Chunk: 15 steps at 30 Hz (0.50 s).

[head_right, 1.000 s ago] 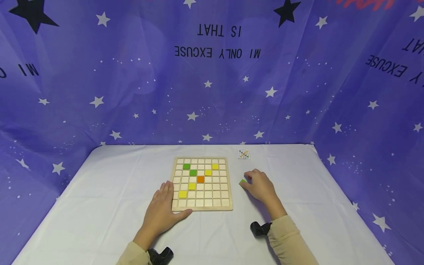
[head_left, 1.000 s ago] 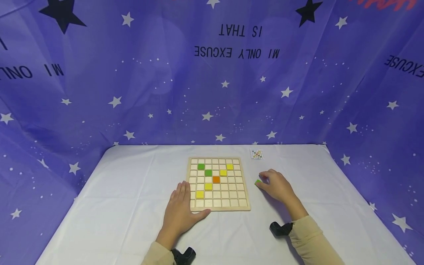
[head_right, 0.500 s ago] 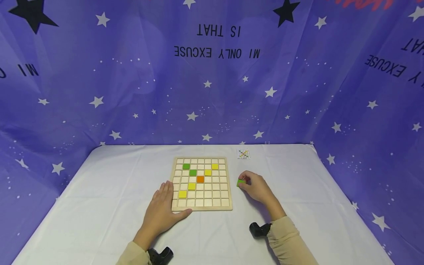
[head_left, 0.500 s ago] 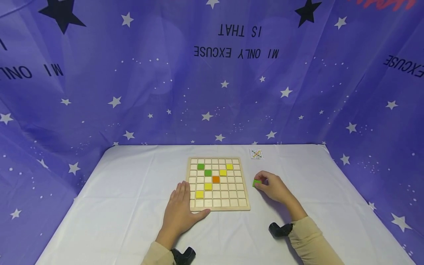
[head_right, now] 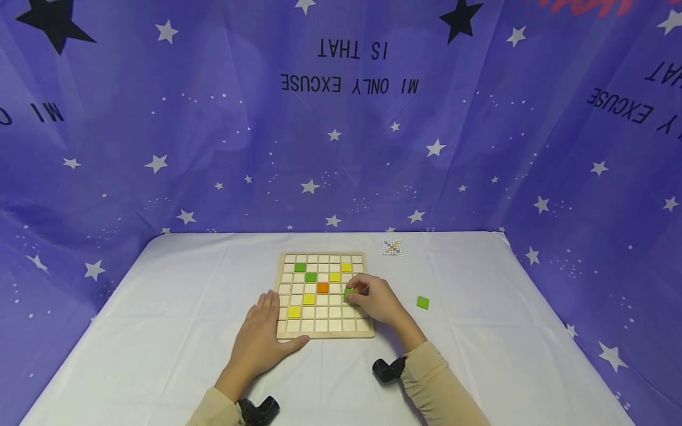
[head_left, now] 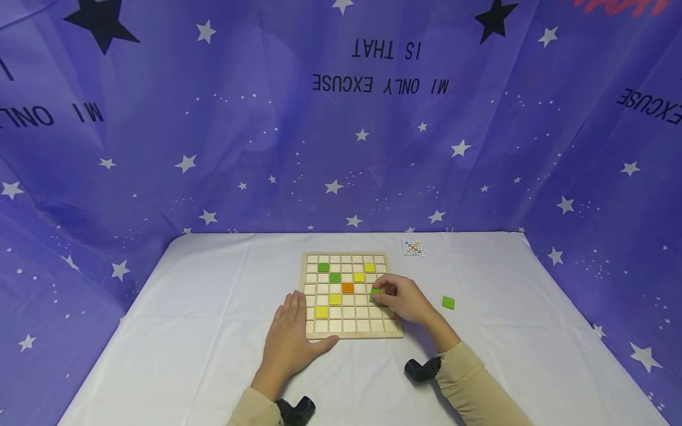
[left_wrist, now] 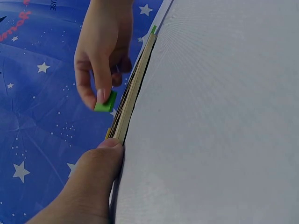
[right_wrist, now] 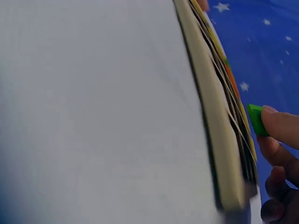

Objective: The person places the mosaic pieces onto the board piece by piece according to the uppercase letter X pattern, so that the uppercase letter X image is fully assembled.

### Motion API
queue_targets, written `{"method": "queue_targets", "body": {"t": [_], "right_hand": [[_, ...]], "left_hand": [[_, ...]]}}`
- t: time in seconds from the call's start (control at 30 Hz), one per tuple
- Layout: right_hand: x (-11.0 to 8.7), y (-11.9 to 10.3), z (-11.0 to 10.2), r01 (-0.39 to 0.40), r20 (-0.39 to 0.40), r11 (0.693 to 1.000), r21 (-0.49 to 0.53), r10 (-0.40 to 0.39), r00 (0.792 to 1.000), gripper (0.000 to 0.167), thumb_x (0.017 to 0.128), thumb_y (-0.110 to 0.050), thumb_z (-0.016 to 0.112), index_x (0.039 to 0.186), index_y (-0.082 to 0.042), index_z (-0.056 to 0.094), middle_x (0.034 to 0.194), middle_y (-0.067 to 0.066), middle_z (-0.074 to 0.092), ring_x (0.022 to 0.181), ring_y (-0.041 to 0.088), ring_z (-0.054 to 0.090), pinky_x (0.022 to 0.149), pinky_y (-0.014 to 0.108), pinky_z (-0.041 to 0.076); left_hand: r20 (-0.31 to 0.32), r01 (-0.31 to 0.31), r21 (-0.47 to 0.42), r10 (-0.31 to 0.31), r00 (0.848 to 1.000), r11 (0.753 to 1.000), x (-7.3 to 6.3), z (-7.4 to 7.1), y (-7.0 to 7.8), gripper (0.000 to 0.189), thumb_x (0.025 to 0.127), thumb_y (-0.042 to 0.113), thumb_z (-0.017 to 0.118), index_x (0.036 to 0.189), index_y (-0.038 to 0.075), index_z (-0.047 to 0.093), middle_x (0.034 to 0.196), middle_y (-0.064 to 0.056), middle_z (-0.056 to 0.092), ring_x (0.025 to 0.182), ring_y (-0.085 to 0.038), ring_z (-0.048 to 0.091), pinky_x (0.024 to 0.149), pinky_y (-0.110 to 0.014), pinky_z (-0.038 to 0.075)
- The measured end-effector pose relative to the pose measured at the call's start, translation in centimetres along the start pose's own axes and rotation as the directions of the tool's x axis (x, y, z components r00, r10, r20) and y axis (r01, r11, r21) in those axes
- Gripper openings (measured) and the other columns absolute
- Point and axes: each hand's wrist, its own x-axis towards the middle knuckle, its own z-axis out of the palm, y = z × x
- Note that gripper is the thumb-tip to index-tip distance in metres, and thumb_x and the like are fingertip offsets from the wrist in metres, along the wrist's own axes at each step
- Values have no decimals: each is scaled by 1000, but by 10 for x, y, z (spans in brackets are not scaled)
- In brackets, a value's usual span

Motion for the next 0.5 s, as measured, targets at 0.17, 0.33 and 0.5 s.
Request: {"method": "queue_targets", "body": {"t": [0.17,0.33,0.5], "right_hand": [[4,-7,18,16,0,1000,-8,-16,1000,12,90,-21,75,101,-23,71,86,-9,66,78,10,60,72,25,50],[8,-11,27,22,-4,999,-26,-22,1000,13,89,-21,75,101,-24,71,87,-11,66,81,9,61,77,27,52],[8,-15,31,34,4,996,-77,-34,999,13,90,-22,75,102,-25,71,92,-12,66,85,6,61,82,30,53]], "left_hand": [[5,2,-2,-2,1000,1000,0,1,1,127,72,85,59,156,-2,20,165,-17,21,154,-31,17,126,-48,19],[2,1,7,-1,1000,1000,0,1,0,127,72,85,58,156,-2,21,164,-18,21,154,-32,17,126,-48,19],[0,1,9,-1,1000,1000,0,0,0,127,72,85,59,156,-3,21,164,-18,22,154,-32,18,126,-48,20]]}}
